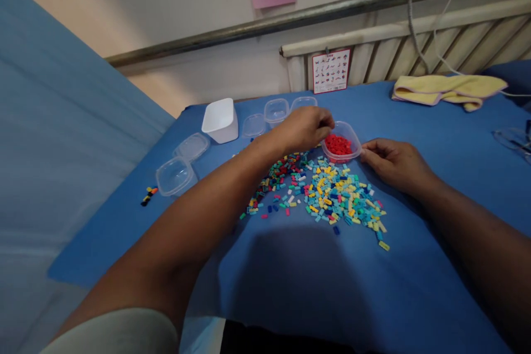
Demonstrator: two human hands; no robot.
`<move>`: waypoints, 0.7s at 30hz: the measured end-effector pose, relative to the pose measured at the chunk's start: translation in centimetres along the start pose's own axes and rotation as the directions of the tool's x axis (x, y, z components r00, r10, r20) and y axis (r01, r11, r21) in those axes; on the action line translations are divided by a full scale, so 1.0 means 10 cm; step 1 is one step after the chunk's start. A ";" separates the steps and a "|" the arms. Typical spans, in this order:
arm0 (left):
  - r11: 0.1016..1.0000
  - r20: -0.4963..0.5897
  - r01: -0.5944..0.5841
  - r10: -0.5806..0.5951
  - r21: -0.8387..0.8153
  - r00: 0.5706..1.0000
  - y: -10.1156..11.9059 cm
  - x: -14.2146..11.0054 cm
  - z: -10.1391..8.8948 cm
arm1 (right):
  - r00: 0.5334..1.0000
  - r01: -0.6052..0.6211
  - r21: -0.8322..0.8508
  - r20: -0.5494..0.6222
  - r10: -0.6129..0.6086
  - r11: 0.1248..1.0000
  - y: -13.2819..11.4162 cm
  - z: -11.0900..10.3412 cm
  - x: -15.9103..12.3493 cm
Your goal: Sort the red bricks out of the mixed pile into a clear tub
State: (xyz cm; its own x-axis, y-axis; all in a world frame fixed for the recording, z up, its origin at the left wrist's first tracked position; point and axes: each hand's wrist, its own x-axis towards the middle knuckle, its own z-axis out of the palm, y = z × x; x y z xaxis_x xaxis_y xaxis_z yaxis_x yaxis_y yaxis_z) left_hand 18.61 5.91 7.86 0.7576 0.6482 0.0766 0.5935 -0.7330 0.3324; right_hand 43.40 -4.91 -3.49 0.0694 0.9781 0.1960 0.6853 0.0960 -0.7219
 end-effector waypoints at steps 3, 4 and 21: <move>0.998 -0.040 0.006 -0.009 -0.061 0.999 0.04 -0.04 -0.05 | 1.000 0.012 -0.003 0.000 -0.012 1.000 0.01 -0.01 -0.01; 0.999 -0.030 0.026 -0.027 -0.039 0.999 0.01 -0.10 -0.08 | 1.000 0.014 -0.009 -0.003 -0.014 1.000 0.01 -0.01 0.00; 0.956 0.001 0.247 -0.250 0.157 0.968 -0.31 -1.05 0.03 | 1.000 -0.008 -0.039 -0.019 0.007 0.999 0.04 0.00 -0.03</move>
State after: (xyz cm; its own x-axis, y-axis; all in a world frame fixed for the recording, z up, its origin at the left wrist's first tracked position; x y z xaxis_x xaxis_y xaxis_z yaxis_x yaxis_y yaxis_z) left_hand 8.90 1.27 5.76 0.5851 0.8109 -0.0100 0.7973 -0.5730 0.1896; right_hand 43.66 -5.14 -3.84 0.0884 0.9751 0.2034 0.7126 0.0808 -0.6969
